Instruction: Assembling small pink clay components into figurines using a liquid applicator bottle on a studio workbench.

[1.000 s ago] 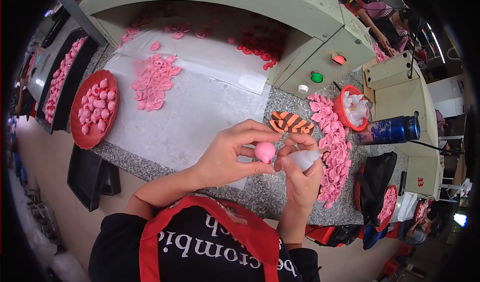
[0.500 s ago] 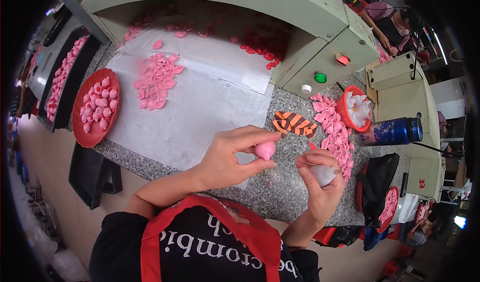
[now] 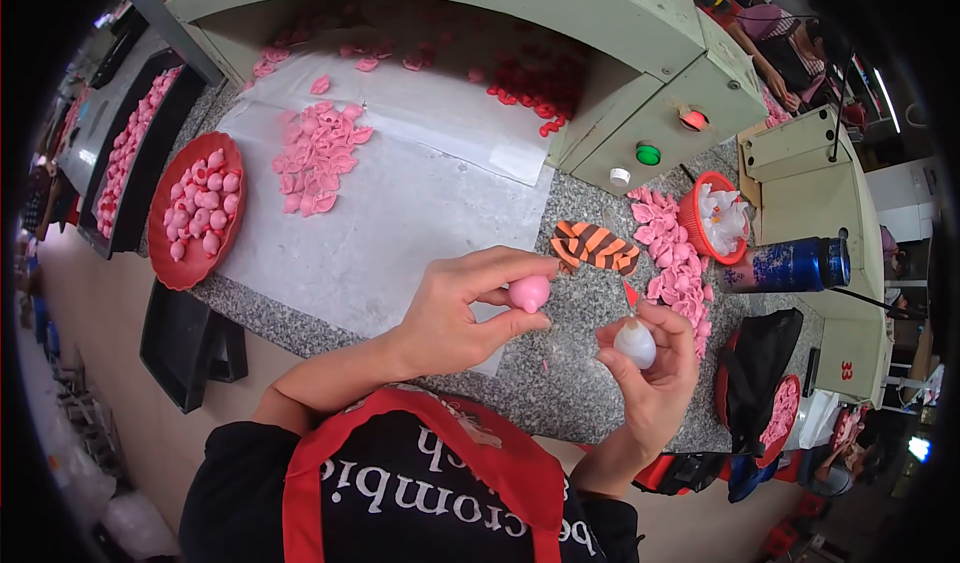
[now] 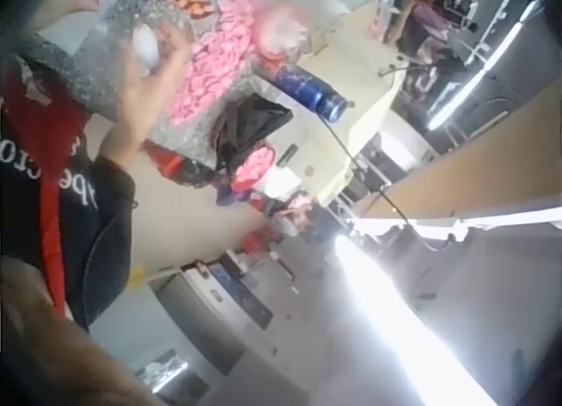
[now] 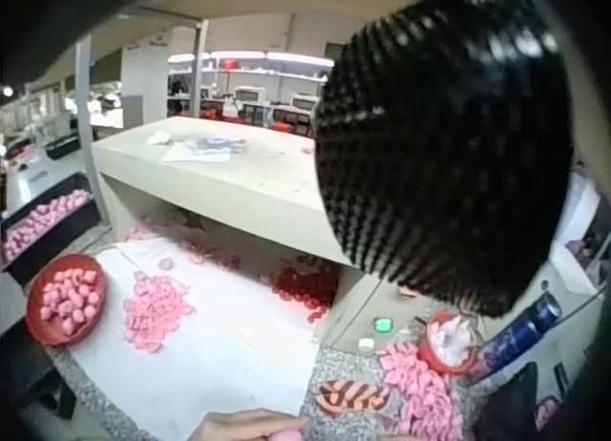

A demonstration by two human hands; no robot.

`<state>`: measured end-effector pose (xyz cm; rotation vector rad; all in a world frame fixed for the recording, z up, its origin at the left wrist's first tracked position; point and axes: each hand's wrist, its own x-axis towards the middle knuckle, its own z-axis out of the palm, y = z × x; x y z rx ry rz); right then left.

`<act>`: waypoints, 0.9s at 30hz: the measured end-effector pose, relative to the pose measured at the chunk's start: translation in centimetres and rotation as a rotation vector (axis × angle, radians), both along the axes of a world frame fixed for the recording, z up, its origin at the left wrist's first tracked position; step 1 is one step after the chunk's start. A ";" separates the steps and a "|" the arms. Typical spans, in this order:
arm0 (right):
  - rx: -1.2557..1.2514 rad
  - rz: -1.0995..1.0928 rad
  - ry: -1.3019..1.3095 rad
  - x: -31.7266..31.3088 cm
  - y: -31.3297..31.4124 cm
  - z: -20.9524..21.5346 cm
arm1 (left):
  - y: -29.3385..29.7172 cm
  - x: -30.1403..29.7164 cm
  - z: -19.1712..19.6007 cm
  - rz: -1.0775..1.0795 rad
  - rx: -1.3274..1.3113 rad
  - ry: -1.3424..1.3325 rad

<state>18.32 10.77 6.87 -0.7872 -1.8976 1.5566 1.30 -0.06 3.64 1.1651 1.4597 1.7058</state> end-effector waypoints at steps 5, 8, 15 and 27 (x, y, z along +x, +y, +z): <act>0.100 -0.118 0.089 0.9 -0.5 0.0 | 0.0 0.1 0.2 0.052 0.043 0.096; 0.179 -0.243 0.218 0.4 -1.8 0.3 | 0.1 0.2 0.1 0.068 0.053 0.140; 0.712 0.006 0.177 0.3 -3.1 1.0 | -0.2 0.1 0.1 0.098 0.068 0.179; 0.811 0.060 0.146 -0.8 -4.0 1.2 | -0.7 0.2 0.6 0.146 0.084 0.289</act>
